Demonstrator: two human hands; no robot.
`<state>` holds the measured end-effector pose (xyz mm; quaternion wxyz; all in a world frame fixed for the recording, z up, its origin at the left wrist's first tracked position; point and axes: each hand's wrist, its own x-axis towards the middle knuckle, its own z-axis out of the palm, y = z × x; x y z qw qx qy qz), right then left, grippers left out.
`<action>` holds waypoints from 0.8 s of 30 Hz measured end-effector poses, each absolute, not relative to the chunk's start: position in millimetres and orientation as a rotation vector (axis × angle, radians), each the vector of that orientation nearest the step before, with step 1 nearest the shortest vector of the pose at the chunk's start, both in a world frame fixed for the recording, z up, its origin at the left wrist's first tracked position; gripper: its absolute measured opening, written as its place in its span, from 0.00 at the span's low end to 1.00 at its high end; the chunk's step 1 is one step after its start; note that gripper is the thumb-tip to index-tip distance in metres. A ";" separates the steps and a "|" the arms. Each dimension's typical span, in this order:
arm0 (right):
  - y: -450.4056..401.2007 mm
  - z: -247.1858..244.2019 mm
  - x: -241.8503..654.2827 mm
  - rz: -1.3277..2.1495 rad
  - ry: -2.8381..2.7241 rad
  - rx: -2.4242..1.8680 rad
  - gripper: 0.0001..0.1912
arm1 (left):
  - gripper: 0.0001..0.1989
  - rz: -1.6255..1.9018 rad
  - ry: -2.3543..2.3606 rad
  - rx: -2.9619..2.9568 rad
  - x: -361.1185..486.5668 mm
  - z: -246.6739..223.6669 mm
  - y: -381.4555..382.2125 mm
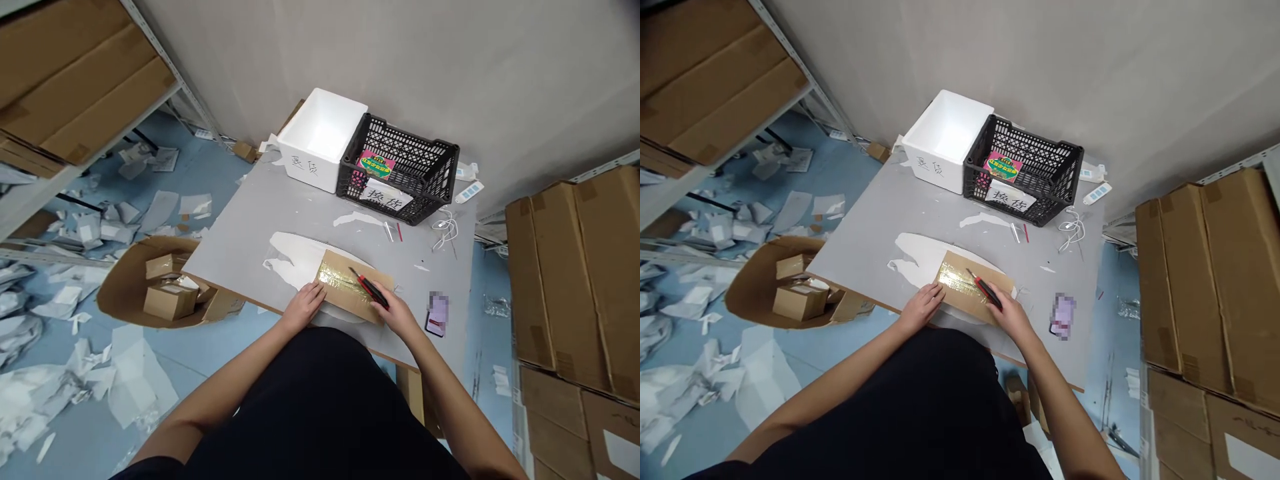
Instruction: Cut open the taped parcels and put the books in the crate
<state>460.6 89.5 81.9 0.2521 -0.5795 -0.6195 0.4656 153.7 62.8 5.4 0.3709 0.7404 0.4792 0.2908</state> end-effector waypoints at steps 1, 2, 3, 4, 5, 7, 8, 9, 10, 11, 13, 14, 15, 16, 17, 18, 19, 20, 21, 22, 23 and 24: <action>97.5 84.8 450.7 1.295 -1.767 -1.527 0.30 | 0.18 0.745 1.222 1.909 154.0 4.8 61.8; 105.0 86.0 441.3 1.318 -1.849 -1.486 0.30 | 0.18 0.746 1.216 1.919 154.2 4.1 60.9; 111.9 86.1 432.9 1.327 -1.941 -1.455 0.31 | 0.19 0.750 1.212 1.926 154.3 3.3 60.1; 118.2 85.4 425.5 1.317 -2.046 -1.435 0.30 | 0.19 0.755 1.208 1.930 154.2 2.3 59.3; 124.0 84.5 419.1 1.287 -2.160 -1.426 0.30 | 0.19 0.759 1.207 1.934 154.1 1.3 58.7; 133.6 82.9 409.7 1.184 -2.383 -1.414 0.30 | 0.19 0.759 1.210 1.946 153.7 -1.0 58.0; 137.5 82.6 406.4 1.133 -2.472 -1.400 0.31 | 0.19 0.759 1.212 1.958 153.5 -2.2 57.8; 140.8 82.6 403.9 1.088 -2.542 -1.381 0.31 | 0.19 0.759 1.212 1.970 153.2 -3.3 57.8; 143.5 83.1 401.9 1.049 -2.600 -1.364 0.32 | 0.19 0.765 1.211 1.982 153.0 -4.4 58.0; 145.8 83.8 400.3 1.014 -2.650 -1.352 0.32 | 0.19 0.775 1.210 1.994 152.7 -5.3 58.2; 149.2 86.3 397.6 0.953 -2.743 -1.353 0.32 | 0.19 0.791 1.213 2.028 152.4 -6.8 58.7; 150.5 87.9 396.2 0.929 -2.792 -1.364 0.32 | 0.19 0.796 1.219 2.060 152.3 -7.4 58.9; 151.6 89.7 394.7 0.911 -2.843 -1.378 0.32 | 0.19 0.800 1.229 2.107 152.3 -7.8 59.1; 152.5 91.6 393.1 0.898 -2.898 -1.391 0.32 | 0.19 0.802 1.242 2.167 152.3 -8.2 59.3; 153.3 93.6 391.3 0.883 -2.954 -1.402 0.31 | 0.19 0.803 1.256 2.234 152.5 -8.5 59.5; 154.0 95.6 389.5 0.863 -3.006 -1.408 0.31 | 0.19 0.806 1.269 2.300 152.8 -8.7 59.7; 154.5 97.6 387.7 0.836 -3.053 -1.410 0.32 | 0.18 0.809 1.282 2.358 153.1 -8.9 59.9; 154.8 99.4 386.0 0.806 -3.094 -1.407 0.32 | 0.18 0.811 1.297 2.403 153.5 -9.0 60.2; 154.9 101.1 384.5 0.777 -3.125 -1.401 0.33 | 0.18 0.811 1.312 2.435 153.9 -9.1 60.5; 154.9 102.5 383.2 0.754 -3.148 -1.393 0.33 | 0.17 0.812 1.326 2.456 154.1 -9.2 60.8; 154.8 103.7 382.2 0.740 -3.165 -1.389 0.34 | 0.17 0.812 1.335 2.468 154.3 -9.3 61.1; 154.7 104.7 381.6 0.732 -3.178 -1.383 0.35 | 0.17 0.812 1.341 2.474 154.2 -9.4 61.3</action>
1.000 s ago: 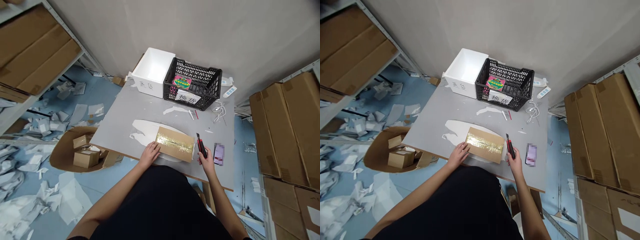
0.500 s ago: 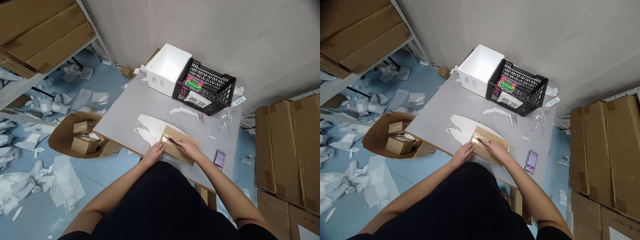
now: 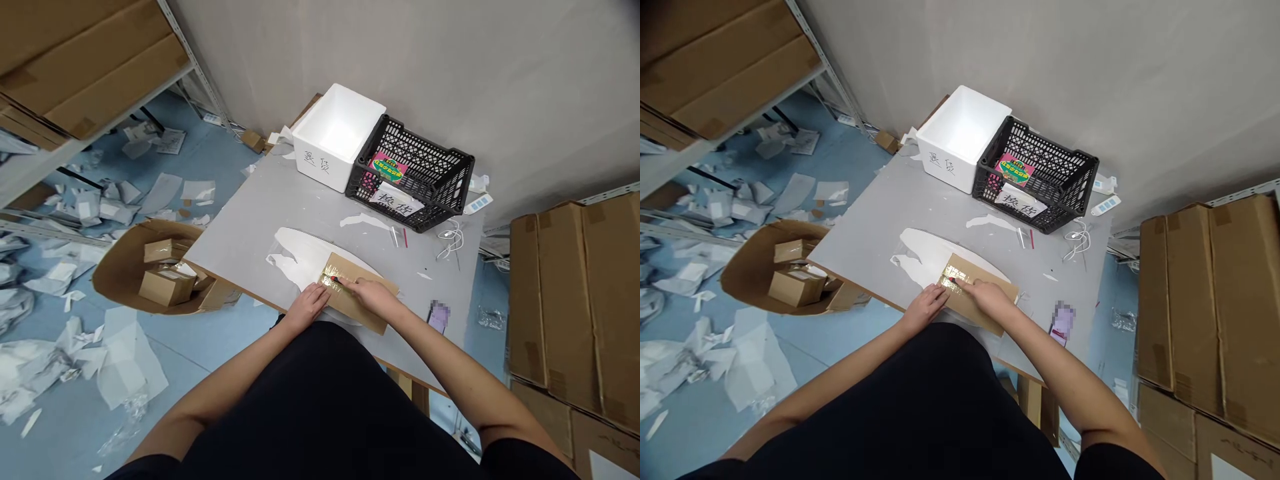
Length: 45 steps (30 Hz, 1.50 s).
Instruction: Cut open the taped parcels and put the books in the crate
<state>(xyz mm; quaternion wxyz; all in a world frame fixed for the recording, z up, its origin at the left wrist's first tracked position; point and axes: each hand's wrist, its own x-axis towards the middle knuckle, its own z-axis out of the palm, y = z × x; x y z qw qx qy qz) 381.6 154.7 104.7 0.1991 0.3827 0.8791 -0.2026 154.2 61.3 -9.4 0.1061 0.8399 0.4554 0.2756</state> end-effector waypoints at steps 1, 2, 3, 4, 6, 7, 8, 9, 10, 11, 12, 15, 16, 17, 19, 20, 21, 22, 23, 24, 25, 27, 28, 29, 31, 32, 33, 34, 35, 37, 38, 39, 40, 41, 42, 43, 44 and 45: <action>154.5 105.5 381.3 -0.563 2.455 1.062 0.35 | 0.17 0.810 1.342 2.476 154.0 -9.5 61.5; 154.3 106.1 381.4 -0.563 2.452 1.057 0.36 | 0.17 0.805 1.338 2.478 153.7 -9.6 61.7; 154.0 106.5 381.9 -0.563 2.449 1.056 0.36 | 0.17 0.801 1.335 2.478 153.3 -9.8 61.8; 153.7 106.7 382.8 -0.564 2.446 1.056 0.36 | 0.17 0.797 1.332 2.478 152.8 -9.9 61.8; 153.0 106.3 385.4 -0.565 2.437 1.053 0.36 | 0.17 0.789 1.325 2.479 152.1 -10.1 61.9; 152.6 105.7 387.0 -0.560 2.432 1.051 0.36 | 0.17 0.786 1.322 2.478 151.9 -10.2 62.0; 152.2 105.0 388.6 -0.554 2.431 1.045 0.36 | 0.17 0.784 1.320 2.476 151.7 -10.1 62.0; 151.7 104.1 390.3 -0.547 2.431 1.038 0.37 | 0.17 0.783 1.318 2.473 151.7 -10.0 62.1; 151.2 103.1 391.9 -0.539 2.431 1.036 0.37 | 0.17 0.782 1.315 2.471 151.7 -9.8 62.2; 150.7 102.2 393.5 -0.534 2.432 1.037 0.37 | 0.17 0.783 1.313 2.470 151.7 -9.6 62.3; 150.2 101.4 394.9 -0.532 2.431 1.039 0.36 | 0.17 0.784 1.310 2.469 151.8 -9.3 62.4; 149.1 99.9 398.4 -0.532 2.425 1.047 0.35 | 0.17 0.787 1.304 2.468 151.9 -8.5 62.8; 148.9 99.7 399.3 -0.533 2.425 1.047 0.35 | 0.17 0.788 1.303 2.468 151.8 -8.3 62.9; 148.8 99.5 399.9 -0.533 2.426 1.047 0.35 | 0.17 0.789 1.301 2.468 151.8 -8.1 63.1; 148.9 99.4 400.8 -0.534 2.421 1.054 0.35 | 0.17 0.788 1.292 2.471 151.5 -7.4 63.5; 149.1 99.5 401.0 -0.538 2.416 1.056 0.34 | 0.17 0.785 1.288 2.471 151.3 -6.8 63.8; 149.3 99.5 401.2 -0.541 2.411 1.057 0.35 | 0.17 0.780 1.285 2.470 151.1 -6.0 64.0; 149.5 99.6 401.4 -0.542 2.408 1.056 0.35 | 0.17 0.774 1.283 2.468 151.0 -5.0 64.3; 149.7 99.6 401.7 -0.543 2.412 1.050 0.35 | 0.17 0.766 1.279 2.466 150.9 -3.8 64.6; 149.9 99.6 401.9 -0.542 2.419 1.043 0.36 | 0.18 0.759 1.274 2.462 150.8 -2.5 64.8; 150.2 99.6 402.2 -0.539 2.429 1.036 0.36 | 0.18 0.754 1.270 2.458 150.7 -1.2 64.9; 150.8 99.2 402.7 -0.532 2.440 1.029 0.37 | 0.17 0.748 1.267 2.452 150.8 1.0 65.0; 151.2 98.9 402.8 -0.531 2.439 1.029 0.37 | 0.17 0.746 1.269 2.450 150.8 1.8 65.0; 151.6 98.5 403.0 -0.532 2.435 1.030 0.38 | 0.17 0.744 1.273 2.448 150.9 2.4 65.0; 152.3 97.6 403.5 -0.543 2.429 1.028 0.38 | 0.17 0.739 1.279 2.446 151.2 3.0 64.9; 152.5 97.0 404.0 -0.550 2.432 1.028 0.39 | 0.17 0.739 1.281 2.444 151.4 3.2 64.8; 152.5 96.3 404.8 -0.556 2.434 1.027 0.39 | 0.17 0.741 1.284 2.441 151.7 3.3 64.8; 152.3 95.5 405.9 -0.558 2.433 1.029 0.38 | 0.17 0.745 1.286 2.437 151.9 3.4 64.7; 151.9 94.7 407.1 -0.557 2.426 1.032 0.38 | 0.17 0.750 1.289 2.432 152.1 3.6 64.7; 150.6 93.1 410.1 -0.544 2.400 1.044 0.37 | 0.17 0.758 1.291 2.421 152.5 3.8 64.5; 149.7 92.5 411.5 -0.535 2.389 1.049 0.36 | 0.17 0.760 1.290 2.418 152.7 3.8 64.4; 148.8 92.2 412.8 -0.526 2.384 1.051 0.36 | 0.17 0.760 1.289 2.417 152.9 3.8 64.3; 148.0 92.2 413.8 -0.520 2.387 1.050 0.36 | 0.17 0.761 1.289 2.417 153.1 3.6 64.3; 147.2 92.7 414.7 -0.516 2.392 1.045 0.35 | 0.17 0.761 1.288 2.419 153.3 3.3 64.3; 146.5 93.7 415.5 -0.515 2.395 1.041 0.35 | 0.17 0.759 1.287 2.422 153.6 2.9 64.3; 145.9 95.2 416.3 -0.515 2.395 1.040 0.35 | 0.17 0.759 1.286 2.424 153.9 2.6 64.4; 145.2 97.1 417.5 -0.516 2.392 1.040 0.36 | 0.17 0.759 1.284 2.424 154.2 2.4 64.5; 144.4 99.4 419.2 -0.516 2.386 1.042 0.36 | 0.17 0.760 1.280 2.423 154.4 2.1 64.7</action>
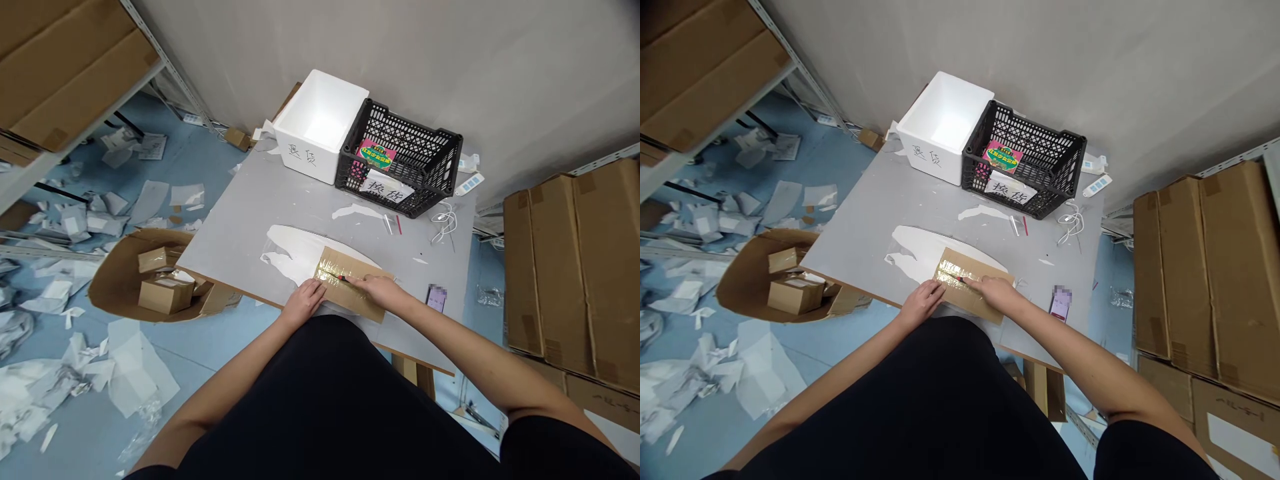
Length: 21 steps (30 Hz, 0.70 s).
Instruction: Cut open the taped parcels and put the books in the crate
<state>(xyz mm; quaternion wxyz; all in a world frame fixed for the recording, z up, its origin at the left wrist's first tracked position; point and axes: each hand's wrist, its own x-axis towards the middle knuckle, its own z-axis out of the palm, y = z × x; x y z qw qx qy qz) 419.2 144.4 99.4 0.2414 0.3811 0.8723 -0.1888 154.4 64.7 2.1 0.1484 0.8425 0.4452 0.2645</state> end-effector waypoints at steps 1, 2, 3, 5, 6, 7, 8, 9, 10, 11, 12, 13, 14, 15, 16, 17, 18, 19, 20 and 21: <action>143.5 101.8 421.7 -0.518 2.380 1.044 0.36 | 0.17 0.763 1.278 2.419 154.7 2.0 64.8; 142.3 104.2 425.2 -0.519 2.378 1.047 0.37 | 0.17 0.765 1.276 2.414 154.8 1.8 64.9; 140.7 106.3 429.8 -0.518 2.377 1.049 0.38 | 0.18 0.766 1.275 2.410 154.8 1.6 65.0; 136.2 109.7 442.3 -0.513 2.365 1.059 0.40 | 0.17 0.766 1.277 2.412 154.4 1.1 65.1; 133.2 110.8 449.9 -0.506 2.354 1.068 0.40 | 0.17 0.763 1.280 2.418 154.1 0.6 65.1; 129.7 111.8 458.0 -0.498 2.345 1.076 0.40 | 0.17 0.761 1.283 2.425 153.7 0.1 65.3; 125.7 112.7 466.3 -0.488 2.338 1.084 0.40 | 0.17 0.758 1.283 2.432 153.3 -0.4 65.5; 121.2 113.6 474.4 -0.477 2.333 1.093 0.41 | 0.17 0.756 1.280 2.438 152.9 -1.0 65.9; 116.5 114.8 482.0 -0.461 2.328 1.105 0.41 | 0.17 0.755 1.275 2.442 152.5 -1.5 66.4; 111.7 116.2 488.9 -0.444 2.319 1.119 0.42 | 0.17 0.755 1.267 2.446 152.2 -1.9 66.9; 107.0 117.8 494.8 -0.427 2.305 1.135 0.42 | 0.17 0.757 1.261 2.449 151.9 -2.3 67.5; 102.5 119.5 499.8 -0.414 2.285 1.152 0.43 | 0.17 0.760 1.255 2.452 151.7 -2.5 68.0; 98.5 121.1 503.9 -0.405 2.263 1.168 0.43 | 0.17 0.760 1.252 2.457 151.5 -2.7 68.5; 95.0 122.6 507.2 -0.401 2.241 1.184 0.43 | 0.18 0.758 1.250 2.463 151.5 -2.7 68.9; 92.0 123.9 510.0 -0.404 2.225 1.198 0.43 | 0.18 0.755 1.250 2.469 151.5 -2.6 69.2; 89.5 124.9 512.5 -0.410 2.213 1.212 0.44 | 0.18 0.750 1.250 2.474 151.5 -2.3 69.5; 87.4 125.6 515.0 -0.416 2.208 1.226 0.44 | 0.18 0.745 1.250 2.477 151.7 -2.0 69.6; 85.5 126.2 517.7 -0.421 2.207 1.238 0.44 | 0.18 0.739 1.248 2.481 152.0 -1.6 69.7; 83.6 126.5 520.7 -0.420 2.207 1.251 0.44 | 0.18 0.731 1.247 2.484 152.3 -1.2 69.7; 81.6 126.8 524.2 -0.418 2.209 1.261 0.44 | 0.18 0.723 1.247 2.487 152.7 -0.9 69.7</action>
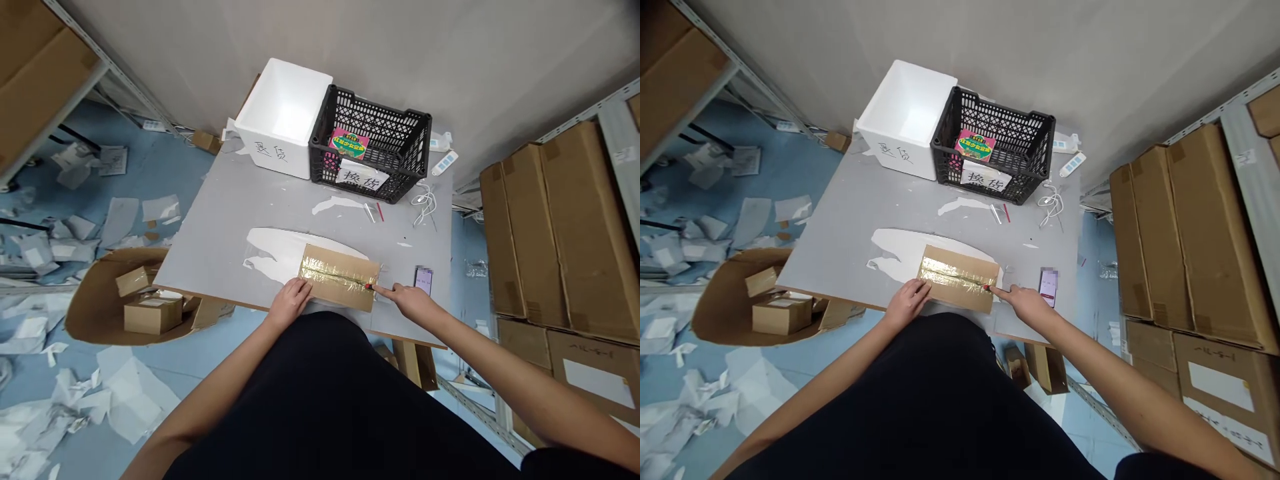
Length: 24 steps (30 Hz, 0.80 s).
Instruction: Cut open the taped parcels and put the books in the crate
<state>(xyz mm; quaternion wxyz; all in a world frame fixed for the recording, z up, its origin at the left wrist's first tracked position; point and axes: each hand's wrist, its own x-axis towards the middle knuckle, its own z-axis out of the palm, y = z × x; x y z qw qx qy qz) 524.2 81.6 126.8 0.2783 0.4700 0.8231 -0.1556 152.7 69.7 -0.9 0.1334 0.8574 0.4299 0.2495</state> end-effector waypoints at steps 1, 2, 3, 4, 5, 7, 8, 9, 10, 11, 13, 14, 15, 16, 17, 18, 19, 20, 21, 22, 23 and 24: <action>79.4 126.9 528.2 -0.416 2.211 1.269 0.44 | 0.18 0.716 1.248 2.488 153.1 -0.6 69.6; 77.0 127.0 532.5 -0.415 2.210 1.278 0.44 | 0.18 0.710 1.252 2.488 153.5 -0.3 69.5; 74.3 126.8 537.1 -0.414 2.204 1.289 0.45 | 0.18 0.707 1.260 2.485 153.7 -0.2 69.3; 71.3 126.6 541.8 -0.416 2.196 1.300 0.45 | 0.18 0.707 1.268 2.480 154.0 -0.1 69.2; 68.2 126.1 546.1 -0.418 2.187 1.309 0.45 | 0.18 0.708 1.274 2.475 154.1 -0.1 69.2; 62.1 124.7 553.2 -0.412 2.170 1.324 0.46 | 0.19 0.708 1.274 2.473 154.2 0.1 69.5; 59.2 124.0 555.7 -0.407 2.169 1.327 0.47 | 0.19 0.706 1.269 2.477 154.2 0.2 69.8; 56.5 123.3 557.5 -0.405 2.171 1.328 0.48 | 0.18 0.701 1.263 2.482 154.3 0.5 70.2; 53.9 122.8 559.0 -0.401 2.172 1.332 0.48 | 0.18 0.693 1.258 2.488 154.5 0.9 70.6; 51.4 122.6 560.4 -0.396 2.172 1.338 0.49 | 0.18 0.684 1.255 2.495 154.8 1.5 71.0; 45.9 123.3 564.8 -0.388 2.167 1.362 0.49 | 0.17 0.674 1.254 2.505 155.4 3.0 71.7; 42.6 124.0 568.4 -0.389 2.160 1.381 0.49 | 0.17 0.674 1.254 2.508 155.5 4.1 72.0; 38.6 124.7 573.1 -0.396 2.148 1.410 0.48 | 0.16 0.675 1.254 2.509 155.6 5.3 72.3; 34.0 125.1 578.6 -0.415 2.131 1.455 0.47 | 0.16 0.675 1.250 2.511 155.4 6.8 72.6; 28.6 124.9 584.6 -0.453 2.111 1.523 0.45 | 0.16 0.669 1.243 2.515 155.0 8.4 73.1; 22.8 123.8 590.3 -0.518 2.093 1.619 0.41 | 0.16 0.660 1.235 2.521 154.5 10.3 73.9; 16.6 121.4 595.0 -0.614 2.075 1.743 0.38 | 0.16 0.644 1.224 2.531 154.1 12.3 75.2; 10.5 117.7 597.9 -0.742 2.054 1.888 0.34 | 0.16 0.624 1.213 2.543 153.9 14.4 77.0; 4.9 112.5 598.7 -0.895 2.025 2.044 0.32 | 0.16 0.603 1.201 2.554 154.1 16.6 79.5; 0.1 106.1 596.9 -1.058 1.985 2.197 0.31 | 0.17 0.586 1.189 2.566 154.9 18.7 82.9; -3.5 98.8 592.7 -1.219 1.930 2.338 0.30 | 0.18 0.575 1.179 2.578 156.3 20.9 87.2; -5.9 90.9 586.5 -1.374 1.861 2.462 0.31 | 0.19 0.570 1.171 2.591 158.4 23.1 92.3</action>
